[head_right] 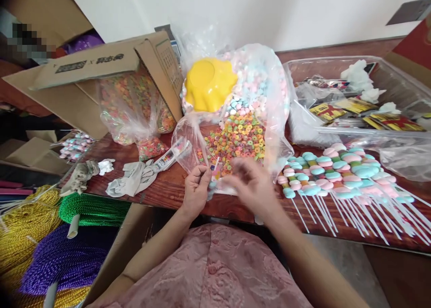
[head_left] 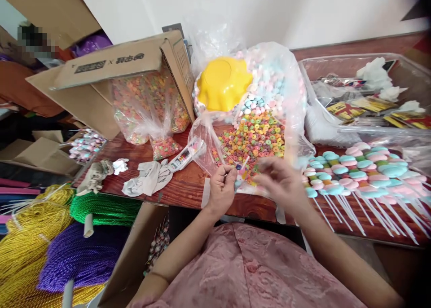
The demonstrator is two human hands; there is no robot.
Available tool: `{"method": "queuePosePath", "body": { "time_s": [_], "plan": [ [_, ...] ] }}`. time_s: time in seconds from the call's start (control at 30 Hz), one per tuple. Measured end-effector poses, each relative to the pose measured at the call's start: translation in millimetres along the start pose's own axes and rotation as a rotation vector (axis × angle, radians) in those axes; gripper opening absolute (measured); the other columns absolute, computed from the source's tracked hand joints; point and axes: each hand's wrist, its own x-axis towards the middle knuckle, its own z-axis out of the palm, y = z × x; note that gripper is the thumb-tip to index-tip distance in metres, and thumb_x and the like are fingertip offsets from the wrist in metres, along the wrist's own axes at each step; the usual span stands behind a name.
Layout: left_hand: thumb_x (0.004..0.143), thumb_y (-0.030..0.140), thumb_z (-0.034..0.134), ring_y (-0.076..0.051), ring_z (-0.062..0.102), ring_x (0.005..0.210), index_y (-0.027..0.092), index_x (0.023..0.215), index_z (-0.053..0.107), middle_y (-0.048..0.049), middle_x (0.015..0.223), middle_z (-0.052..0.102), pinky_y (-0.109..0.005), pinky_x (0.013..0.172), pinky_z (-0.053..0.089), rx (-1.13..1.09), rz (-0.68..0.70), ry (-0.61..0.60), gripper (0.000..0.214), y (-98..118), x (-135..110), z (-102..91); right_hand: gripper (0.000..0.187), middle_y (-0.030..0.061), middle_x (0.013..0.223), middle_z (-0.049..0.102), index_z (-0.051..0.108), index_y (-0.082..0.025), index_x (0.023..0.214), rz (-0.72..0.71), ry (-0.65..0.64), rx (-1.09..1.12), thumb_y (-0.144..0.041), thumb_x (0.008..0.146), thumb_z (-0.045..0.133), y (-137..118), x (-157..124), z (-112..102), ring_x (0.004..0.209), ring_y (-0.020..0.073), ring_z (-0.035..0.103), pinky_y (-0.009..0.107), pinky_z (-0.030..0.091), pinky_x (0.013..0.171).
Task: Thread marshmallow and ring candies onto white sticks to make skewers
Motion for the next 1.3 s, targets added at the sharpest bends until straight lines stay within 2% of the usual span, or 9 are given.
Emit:
{"method": "queuePosePath", "body": {
  "time_s": [0.13,0.43,0.6,0.73,0.8,0.9,1.03,1.17,1.3],
  "plan": [
    [0.087,0.045,0.064,-0.010,0.052,0.072,0.018,0.080,0.066,0.0001,0.077,0.058,-0.022,0.071,0.046,0.027,0.076,-0.060,0.028,0,-7,3.3,0.021,-0.0037,0.061,0.049,0.059,-0.021,0.071,0.099,0.000,0.098,-0.032,0.089,0.062,12,-23,25,0.056,0.0110,0.043,0.026,0.037,0.053],
    [0.087,0.046,0.065,-0.013,0.059,0.083,0.019,0.097,0.074,-0.0022,0.087,0.067,-0.026,0.084,0.048,-0.311,-0.184,-0.168,0.030,-19,-21,5.5,0.012,0.0008,0.079,0.057,0.072,-0.026,0.088,-0.161,0.228,0.062,-0.016,0.086,0.065,17,-22,39,0.073,0.0145,0.055,0.029,0.045,0.061],
    [0.086,0.052,0.064,-0.014,0.059,0.092,0.019,0.097,0.071,-0.0026,0.094,0.068,-0.025,0.091,0.046,-0.169,-0.192,-0.219,0.036,-14,-17,3.3,0.014,0.0005,0.078,0.056,0.071,-0.025,0.086,-0.217,0.329,0.009,-0.013,0.085,0.064,21,-23,53,0.074,0.0147,0.055,0.029,0.045,0.062],
    [0.083,0.057,0.065,-0.010,0.056,0.070,0.016,0.086,0.067,-0.0009,0.076,0.063,-0.021,0.068,0.046,-0.103,-0.292,-0.272,0.041,-7,-9,-4.0,0.014,0.0039,0.089,0.063,0.068,-0.024,0.099,-0.167,0.250,-0.071,-0.020,0.090,0.057,16,-12,30,0.083,0.0177,0.060,0.034,0.051,0.073],
    [0.079,0.061,0.066,-0.008,0.051,0.055,0.015,0.078,0.063,0.0001,0.066,0.060,-0.020,0.055,0.042,-0.172,-0.396,-0.343,0.046,-1,-5,-9.2,0.028,0.0085,0.110,0.067,0.065,-0.026,0.116,-0.351,0.159,-0.295,-0.019,0.091,0.056,12,-7,8,0.102,0.0226,0.061,0.042,0.048,0.087],
    [0.072,0.063,0.072,-0.010,0.053,0.047,0.015,0.070,0.057,-0.0013,0.060,0.060,-0.022,0.049,0.043,-0.271,-0.568,-0.614,0.050,9,-3,-18.3,0.038,0.0058,0.129,0.065,0.060,-0.031,0.128,-0.757,-0.295,-0.609,-0.018,0.094,0.051,7,-4,-21,0.123,0.0266,0.053,0.048,0.039,0.099],
    [0.071,0.058,0.076,-0.010,0.055,0.044,0.014,0.071,0.056,-0.0014,0.061,0.060,-0.024,0.049,0.044,-0.259,-0.801,-0.951,0.048,12,-6,-28.4,0.031,0.0064,0.109,0.071,0.061,-0.021,0.122,-0.958,-0.477,-0.700,-0.014,0.098,0.043,-2,-18,-32,0.118,0.0235,0.055,0.045,0.037,0.094],
    [0.077,0.060,0.069,-0.008,0.051,0.048,0.015,0.078,0.055,-0.0004,0.066,0.058,-0.022,0.051,0.041,-0.092,-0.860,-1.104,0.046,10,-7,-34.7,0.029,0.0021,0.070,0.062,0.066,-0.019,0.088,-0.804,-0.453,-0.750,-0.011,0.096,0.039,-6,-47,-18,0.080,0.0189,0.054,0.042,0.035,0.082],
    [0.095,0.047,0.047,-0.013,0.054,0.068,0.016,0.078,0.058,-0.0020,0.074,0.058,-0.025,0.065,0.044,0.436,-0.404,-1.190,0.037,18,-7,-38.7,0.023,0.0039,0.066,0.058,0.058,-0.018,0.071,-0.417,-0.403,-0.716,-0.013,0.089,0.044,5,-75,1,0.071,0.0179,0.047,0.036,0.031,0.071]
  ]
}}
